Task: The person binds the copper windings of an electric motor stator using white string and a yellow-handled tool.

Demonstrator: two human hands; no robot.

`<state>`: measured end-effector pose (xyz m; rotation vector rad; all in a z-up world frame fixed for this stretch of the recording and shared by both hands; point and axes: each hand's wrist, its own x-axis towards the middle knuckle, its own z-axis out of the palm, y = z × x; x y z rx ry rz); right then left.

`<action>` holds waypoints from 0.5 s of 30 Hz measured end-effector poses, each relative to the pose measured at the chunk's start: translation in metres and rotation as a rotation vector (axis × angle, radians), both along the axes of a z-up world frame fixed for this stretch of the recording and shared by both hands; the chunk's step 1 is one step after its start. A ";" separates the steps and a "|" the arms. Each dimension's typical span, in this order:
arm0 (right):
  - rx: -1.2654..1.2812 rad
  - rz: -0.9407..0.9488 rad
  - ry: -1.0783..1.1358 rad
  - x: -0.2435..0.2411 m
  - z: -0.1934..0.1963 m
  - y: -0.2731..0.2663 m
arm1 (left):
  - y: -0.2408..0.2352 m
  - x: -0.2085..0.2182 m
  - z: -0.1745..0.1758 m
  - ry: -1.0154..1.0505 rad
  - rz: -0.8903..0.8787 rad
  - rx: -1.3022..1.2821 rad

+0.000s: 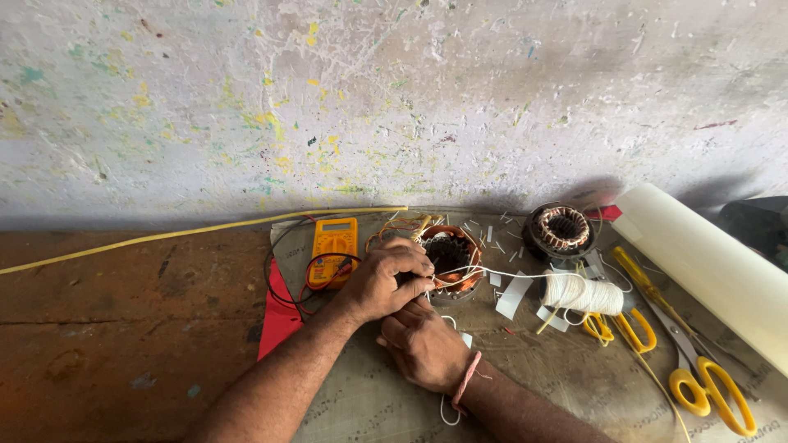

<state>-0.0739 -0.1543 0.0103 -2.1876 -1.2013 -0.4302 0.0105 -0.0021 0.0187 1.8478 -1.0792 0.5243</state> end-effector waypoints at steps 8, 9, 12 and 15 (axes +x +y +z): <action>0.305 -0.209 -0.262 -0.029 0.013 -0.046 | 0.003 -0.001 -0.002 -0.044 0.008 0.022; 0.251 -0.358 -0.338 -0.020 0.018 -0.065 | 0.003 -0.002 -0.002 -0.043 0.012 0.021; -0.022 -0.837 -0.378 0.007 0.030 -0.100 | 0.002 -0.007 -0.004 -0.073 0.054 0.031; -0.385 -0.874 -0.293 0.020 0.039 -0.116 | 0.002 -0.007 -0.003 -0.049 0.049 0.026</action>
